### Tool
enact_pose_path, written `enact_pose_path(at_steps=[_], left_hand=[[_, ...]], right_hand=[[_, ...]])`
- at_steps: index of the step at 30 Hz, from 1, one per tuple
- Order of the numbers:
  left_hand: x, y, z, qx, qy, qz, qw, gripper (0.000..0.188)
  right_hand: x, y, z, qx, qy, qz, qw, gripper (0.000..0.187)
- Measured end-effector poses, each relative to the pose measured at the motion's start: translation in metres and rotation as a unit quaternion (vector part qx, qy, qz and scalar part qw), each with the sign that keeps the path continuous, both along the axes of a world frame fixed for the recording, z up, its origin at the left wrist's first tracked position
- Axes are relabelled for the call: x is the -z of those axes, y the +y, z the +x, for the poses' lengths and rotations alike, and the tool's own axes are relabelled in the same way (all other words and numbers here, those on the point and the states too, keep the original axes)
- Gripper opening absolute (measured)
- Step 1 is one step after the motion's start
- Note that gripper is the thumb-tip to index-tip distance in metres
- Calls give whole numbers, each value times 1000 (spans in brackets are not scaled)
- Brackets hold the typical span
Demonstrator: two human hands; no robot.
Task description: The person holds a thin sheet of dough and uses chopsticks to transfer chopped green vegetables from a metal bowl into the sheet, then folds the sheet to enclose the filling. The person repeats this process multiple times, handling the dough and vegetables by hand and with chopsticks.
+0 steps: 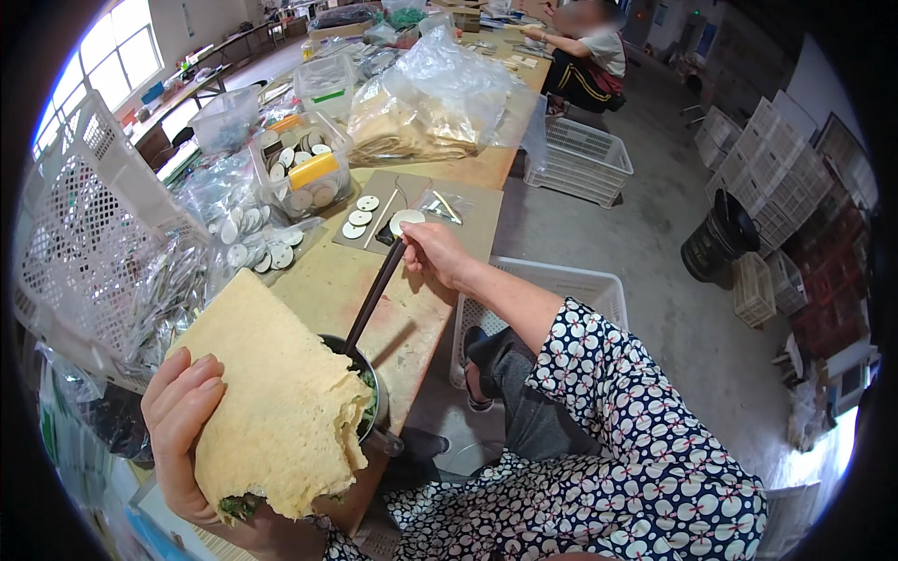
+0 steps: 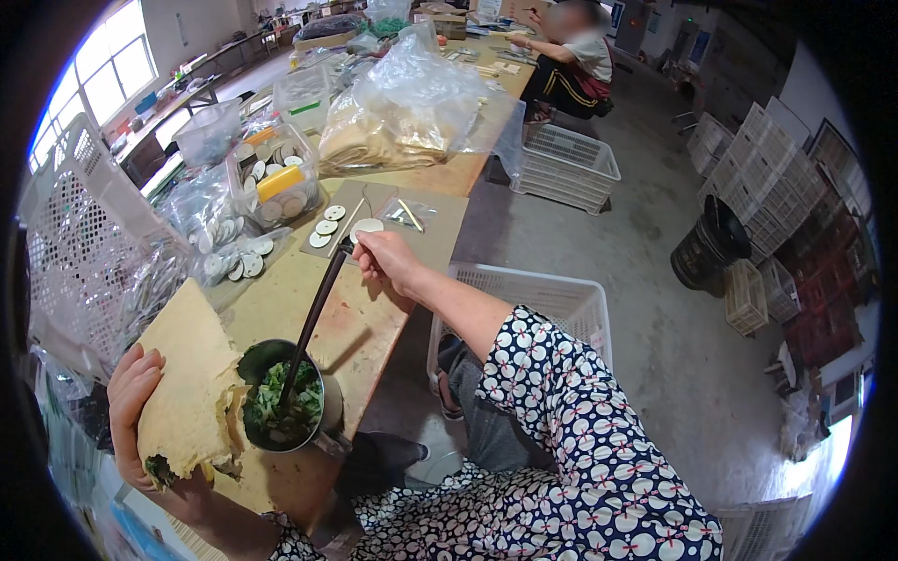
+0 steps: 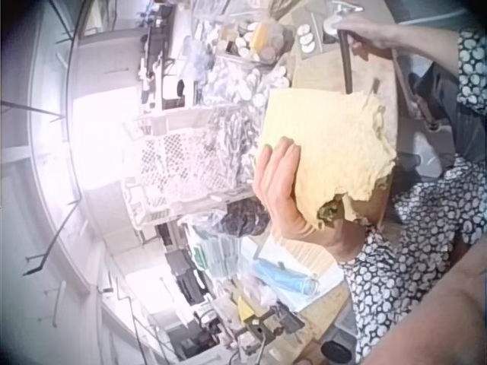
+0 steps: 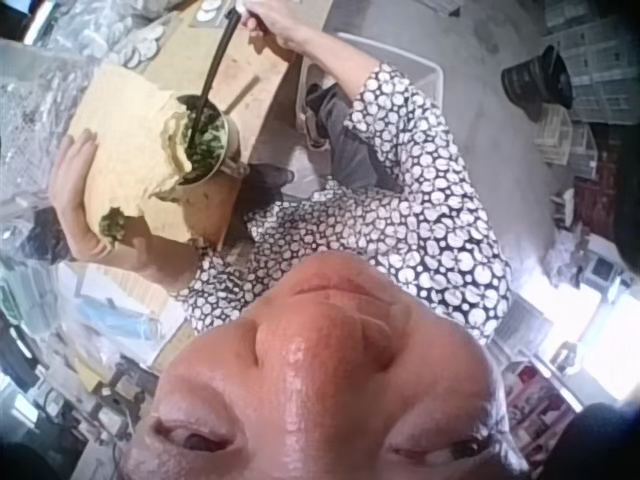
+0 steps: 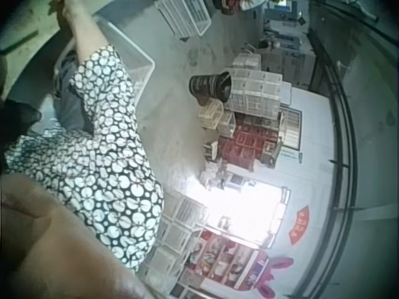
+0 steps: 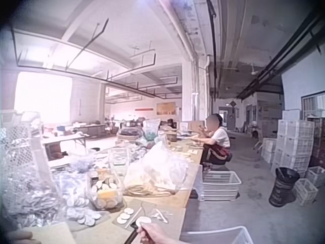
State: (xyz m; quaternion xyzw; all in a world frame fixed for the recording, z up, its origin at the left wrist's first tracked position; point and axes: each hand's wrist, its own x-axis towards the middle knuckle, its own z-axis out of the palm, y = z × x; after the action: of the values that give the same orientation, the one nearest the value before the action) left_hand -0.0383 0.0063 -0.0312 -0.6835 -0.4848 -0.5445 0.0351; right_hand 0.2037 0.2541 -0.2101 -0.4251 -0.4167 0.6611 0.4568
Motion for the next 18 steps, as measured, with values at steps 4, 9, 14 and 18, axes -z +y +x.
enact_pose_path(at_steps=[4,9,14,18], left_hand=[[-3,-2,1,-7,2,-3,1000,68],[-1,0,-3,7,9,3,1000,68],[1,2,-3,14,2,11,1000,68],[0,1,-2,3,10,-5,1000,70]], right_hand=[[-2,-1,-2,-2,1,-2,1000,38],[-2,0,-2,-3,5,12,1000,38],[-7,0,-1,23,0,71,997,38],[-18,-6,-6,20,9,88,996,35]])
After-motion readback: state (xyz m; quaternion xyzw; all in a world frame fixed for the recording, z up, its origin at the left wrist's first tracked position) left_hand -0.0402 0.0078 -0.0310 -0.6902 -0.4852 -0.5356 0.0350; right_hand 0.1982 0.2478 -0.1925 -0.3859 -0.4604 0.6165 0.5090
